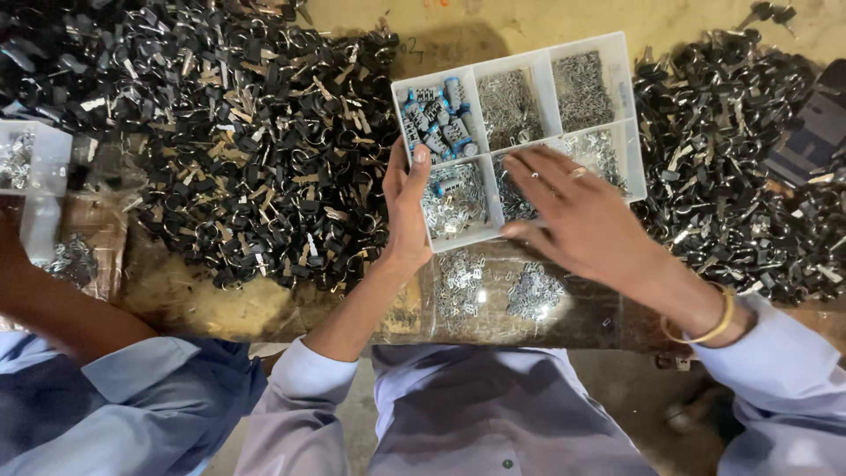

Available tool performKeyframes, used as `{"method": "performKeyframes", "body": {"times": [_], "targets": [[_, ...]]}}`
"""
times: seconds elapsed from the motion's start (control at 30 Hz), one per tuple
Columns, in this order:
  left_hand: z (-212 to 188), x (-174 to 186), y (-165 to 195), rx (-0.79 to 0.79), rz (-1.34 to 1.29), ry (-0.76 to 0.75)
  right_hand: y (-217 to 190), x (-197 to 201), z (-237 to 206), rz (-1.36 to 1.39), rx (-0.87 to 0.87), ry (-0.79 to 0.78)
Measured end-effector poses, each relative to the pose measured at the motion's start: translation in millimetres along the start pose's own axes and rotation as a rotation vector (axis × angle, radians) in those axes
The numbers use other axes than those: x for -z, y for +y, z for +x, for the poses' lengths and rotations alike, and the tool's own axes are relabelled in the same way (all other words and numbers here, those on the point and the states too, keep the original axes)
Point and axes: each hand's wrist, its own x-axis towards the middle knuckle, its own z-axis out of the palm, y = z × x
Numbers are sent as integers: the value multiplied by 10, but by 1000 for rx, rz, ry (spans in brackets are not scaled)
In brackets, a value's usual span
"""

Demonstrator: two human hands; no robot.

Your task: The person picks small metal parts from a compartment tray and from piles on the workbench and assembles them together with a small blue-and-white plastic component by hand, placing completed pieces on the bench. The person occasionally repositions the tray and reaches across the bench for more parts.

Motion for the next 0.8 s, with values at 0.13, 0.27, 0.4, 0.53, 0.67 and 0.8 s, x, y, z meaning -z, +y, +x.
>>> {"method": "performKeyframes", "body": {"times": [0.13, 0.27, 0.4, 0.53, 0.67, 0.8], "targets": [[-6, 15, 47, -43, -27, 33, -131, -120, 107, -37, -15, 7], [-8, 31, 78, -57, -34, 84, -125, -249, 154, 10, -66, 12], [0, 23, 85, -35, 10, 114, -93, -356, 155, 51, -92, -1], [19, 0, 73, 10, 18, 172, -46, -423, 175, 61, -107, -11], [43, -24, 51, 27, -2, 193, 44, -428, 193, 80, -87, -48], [42, -68, 28, 16, -9, 187, 149, -418, 235, 152, -132, -135]]}}
